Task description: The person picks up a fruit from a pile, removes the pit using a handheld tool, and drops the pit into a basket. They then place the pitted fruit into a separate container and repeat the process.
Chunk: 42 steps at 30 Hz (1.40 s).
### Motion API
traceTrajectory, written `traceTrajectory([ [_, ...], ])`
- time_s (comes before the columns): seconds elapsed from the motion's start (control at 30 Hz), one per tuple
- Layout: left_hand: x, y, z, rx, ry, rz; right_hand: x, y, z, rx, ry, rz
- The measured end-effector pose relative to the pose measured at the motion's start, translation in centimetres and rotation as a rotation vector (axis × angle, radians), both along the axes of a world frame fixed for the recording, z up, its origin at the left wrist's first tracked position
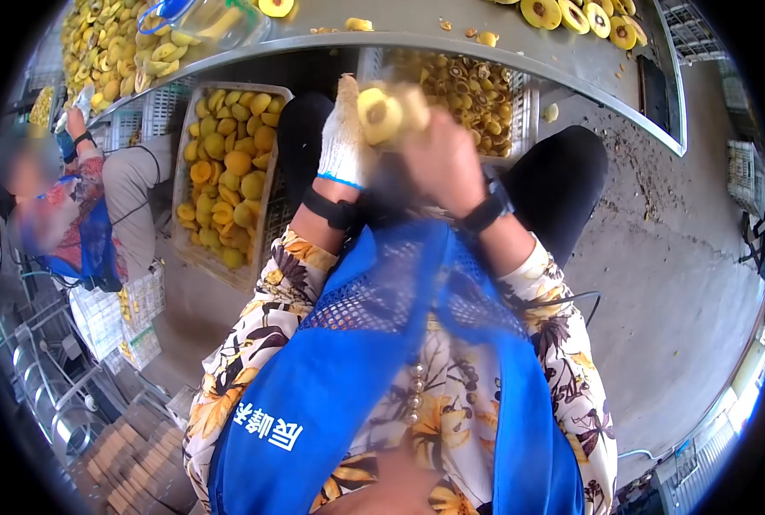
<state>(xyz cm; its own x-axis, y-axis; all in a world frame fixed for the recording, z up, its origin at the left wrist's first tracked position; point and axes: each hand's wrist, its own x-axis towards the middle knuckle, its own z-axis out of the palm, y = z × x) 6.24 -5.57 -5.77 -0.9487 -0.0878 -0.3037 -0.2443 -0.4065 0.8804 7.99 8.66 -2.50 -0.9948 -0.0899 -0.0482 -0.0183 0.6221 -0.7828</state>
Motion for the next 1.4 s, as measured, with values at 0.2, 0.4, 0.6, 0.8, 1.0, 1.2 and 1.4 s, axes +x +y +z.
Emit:
traceTrajectory([
  [0.2, 0.4, 1.1, 2.3, 0.014, 0.038, 0.108, 1.2, 1.4, 0.3, 0.007, -0.071, 0.033],
  [0.4, 0.2, 1.4, 2.4, 0.231, 0.082, 0.076, 2.0, 0.7, 0.3, -0.058, -0.097, 0.11],
  [0.6, 0.2, 1.9, 1.6, 0.065, 0.208, 0.104, 2.4, 0.3, -2.4, 0.093, -0.128, 0.162],
  [0.8, -0.8, 0.3, 1.3, 0.154, 0.035, -0.072, 2.2, -0.5, 1.6, 0.011, -0.224, 0.203],
  [1.0, -0.9, 0.5, 3.3, 0.194, -0.05, -0.045, 2.1, -0.5, 0.3, -0.185, -0.182, 0.148],
  [1.2, -1.3, -0.2, 1.5, 0.46, -0.158, 0.006, 2.0, -1.0, -0.4, -0.311, -0.513, 0.173],
  [1.4, -1.4, 1.3, 2.4, 0.078, -0.123, 0.042, 1.5, -0.4, -0.3, -0.454, -0.703, 0.2],
])
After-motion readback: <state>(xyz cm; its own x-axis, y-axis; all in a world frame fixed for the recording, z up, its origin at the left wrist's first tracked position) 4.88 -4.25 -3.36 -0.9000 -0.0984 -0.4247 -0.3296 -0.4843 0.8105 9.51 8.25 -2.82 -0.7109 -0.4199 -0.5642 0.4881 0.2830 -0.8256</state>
